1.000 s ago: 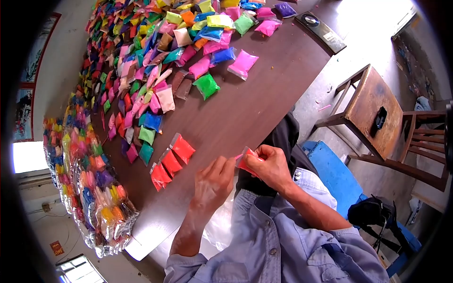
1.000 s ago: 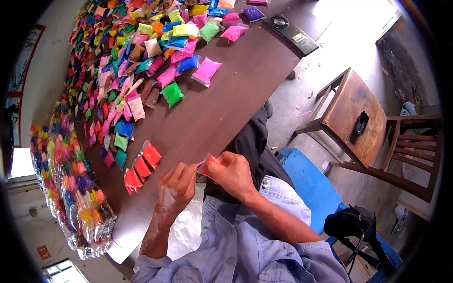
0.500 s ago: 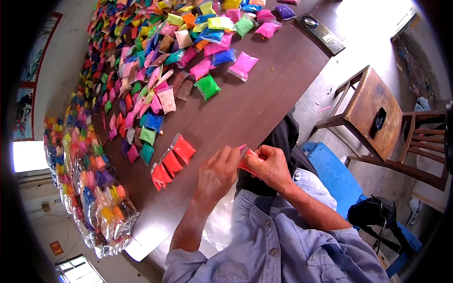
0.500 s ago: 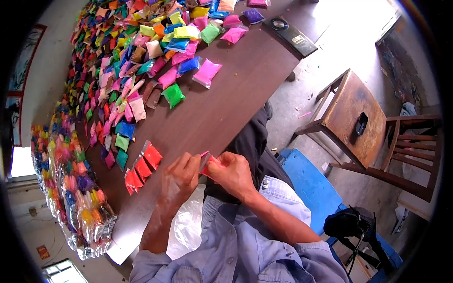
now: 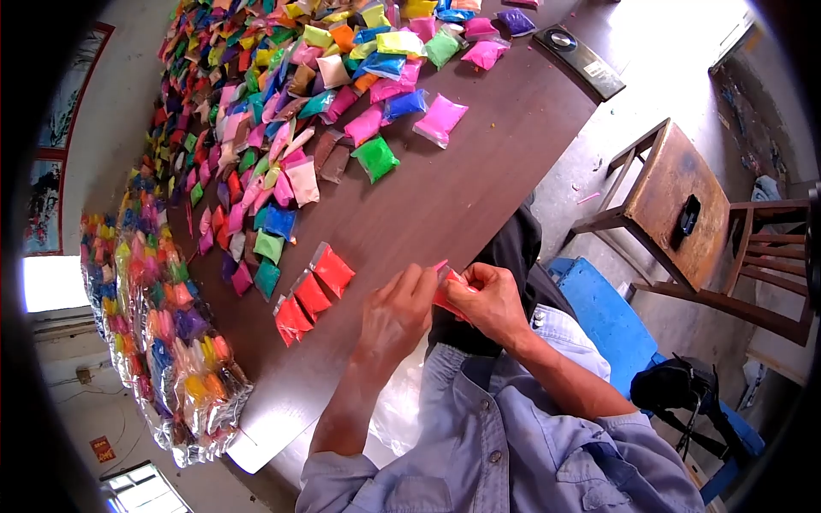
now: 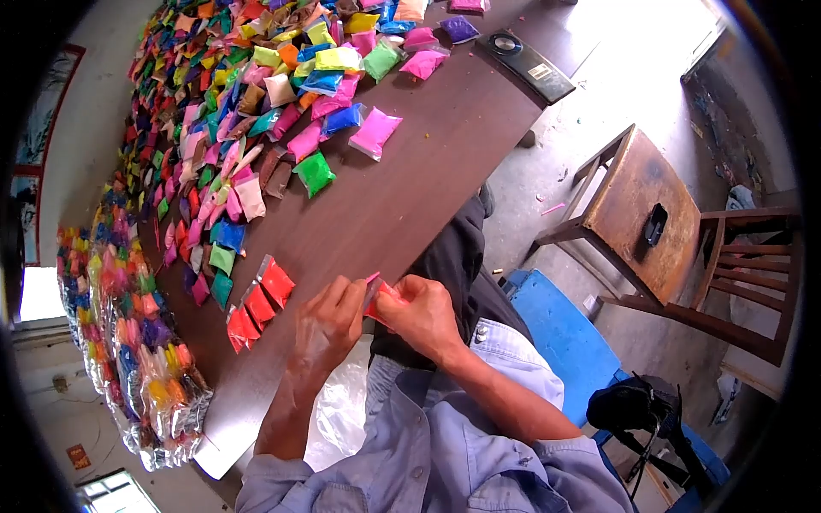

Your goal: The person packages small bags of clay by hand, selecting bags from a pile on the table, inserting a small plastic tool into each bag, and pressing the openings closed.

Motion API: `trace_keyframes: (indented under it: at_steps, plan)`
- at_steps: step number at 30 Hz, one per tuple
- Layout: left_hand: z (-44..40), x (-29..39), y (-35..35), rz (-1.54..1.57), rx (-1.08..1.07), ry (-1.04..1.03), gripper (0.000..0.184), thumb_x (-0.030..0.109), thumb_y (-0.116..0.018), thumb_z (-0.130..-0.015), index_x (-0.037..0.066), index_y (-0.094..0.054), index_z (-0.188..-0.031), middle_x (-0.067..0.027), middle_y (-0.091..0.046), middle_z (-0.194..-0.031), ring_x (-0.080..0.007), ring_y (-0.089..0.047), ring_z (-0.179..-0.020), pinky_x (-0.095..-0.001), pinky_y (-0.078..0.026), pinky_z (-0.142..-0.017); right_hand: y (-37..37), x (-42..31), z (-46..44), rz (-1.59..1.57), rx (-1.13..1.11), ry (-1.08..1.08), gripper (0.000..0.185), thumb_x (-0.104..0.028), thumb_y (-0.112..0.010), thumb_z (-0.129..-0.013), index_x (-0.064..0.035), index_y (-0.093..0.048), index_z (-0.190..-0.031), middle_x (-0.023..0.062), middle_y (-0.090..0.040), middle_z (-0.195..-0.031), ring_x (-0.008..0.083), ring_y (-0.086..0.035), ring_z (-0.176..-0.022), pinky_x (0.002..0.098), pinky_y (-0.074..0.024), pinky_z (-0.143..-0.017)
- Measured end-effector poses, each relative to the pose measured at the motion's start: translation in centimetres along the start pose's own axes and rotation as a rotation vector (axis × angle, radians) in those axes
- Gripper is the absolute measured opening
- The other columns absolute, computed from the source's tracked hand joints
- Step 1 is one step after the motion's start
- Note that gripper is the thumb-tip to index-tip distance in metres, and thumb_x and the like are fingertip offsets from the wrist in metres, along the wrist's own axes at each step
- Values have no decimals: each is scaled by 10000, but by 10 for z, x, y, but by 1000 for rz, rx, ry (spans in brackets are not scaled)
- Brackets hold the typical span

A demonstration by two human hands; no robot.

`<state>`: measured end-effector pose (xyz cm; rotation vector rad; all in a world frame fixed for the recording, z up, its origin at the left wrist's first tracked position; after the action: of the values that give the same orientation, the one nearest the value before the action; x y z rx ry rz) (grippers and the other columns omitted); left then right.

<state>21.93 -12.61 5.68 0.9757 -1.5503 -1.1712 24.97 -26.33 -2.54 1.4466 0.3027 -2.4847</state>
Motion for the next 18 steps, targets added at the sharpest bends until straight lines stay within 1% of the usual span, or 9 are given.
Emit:
trace_keyframes:
  at_steps: [3,5,6,9,10,12,13,14,18]
  plan:
    - [-4,-7,-2,-5,36,-1,174,21,-700,-865,69,-611,-1006,-65,-560,-864,-240,-682,-791,-386,-531,-594,0,0,1,-2,-18,-4,284,-236,-742,-920,7,-653,-803,47,-657,-677,93,-624,-562,236,-468,-482]
    - [-3,-18,6,181,236,119,109,-4,-702,-916,22,-679,-1019,-107,-600,-819,-262,-654,-698,-359,-511,-600,2,1,2,-56,-41,-10,288,-242,-736,-940,1,-651,-808,47,-661,-684,93,-624,-563,234,-461,-479]
    - [-2,-19,11,176,232,114,109,-4,-702,-916,22,-679,-1019,-107,-600,-819,-262,-654,-698,-359,-511,-600,3,3,3,-106,-65,-23,293,-247,-731,-960,-6,-650,-814,47,-664,-692,93,-623,-564,233,-454,-476]
    - [22,-33,25,381,324,357,81,74,-702,-988,-5,-706,-1005,-60,-653,-762,-108,-588,-660,-269,-460,-583,16,8,1,-249,-39,51,263,-230,-677,-1024,-20,-651,-868,38,-660,-693,83,-591,-540,231,-426,-462]
    - [30,-32,26,374,324,361,81,74,-702,-988,-5,-706,-1005,-60,-653,-762,-108,-588,-660,-269,-460,-583,21,3,1,-273,-43,52,233,-218,-662,-1032,-23,-657,-905,24,-660,-713,79,-603,-562,223,-436,-483]
    - [49,-40,21,673,296,641,99,70,-694,-996,-24,-696,-963,-41,-668,-770,-112,-604,-652,-279,-478,-584,26,-9,3,-390,1,46,212,-207,-649,-1039,-32,-661,-920,13,-672,-759,74,-608,-580,216,-438,-500]
    - [53,-39,19,785,279,720,155,113,-670,-1026,-30,-696,-971,-14,-665,-767,-45,-557,-645,-234,-438,-563,27,-11,2,-415,-27,55,187,-194,-636,-1040,-24,-673,-974,9,-671,-795,67,-610,-614,218,-452,-531]
    - [55,-37,18,780,284,721,155,113,-670,-1026,-30,-696,-971,-14,-665,-767,-45,-557,-645,-234,-438,-563,28,-10,1,-416,-33,58,187,-194,-636,-1040,-24,-673,-974,9,-671,-795,67,-610,-614,218,-452,-531]
    - [52,-30,5,1242,314,853,116,140,-678,-1016,25,-671,-1027,-33,-660,-775,-26,-477,-543,-185,-352,-478,26,-23,5,-218,-56,288,205,-166,-645,-998,37,-670,-1002,7,-629,-804,93,-566,-711,258,-453,-642]
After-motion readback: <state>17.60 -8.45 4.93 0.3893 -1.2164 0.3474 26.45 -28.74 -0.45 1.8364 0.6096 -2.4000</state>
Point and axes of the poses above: each hand's wrist, its own z-axis away from the middle knuckle, its own y-axis out of the back of the hand, x = y × z, the point moved 5 cm from there along -z, towards the middle knuckle
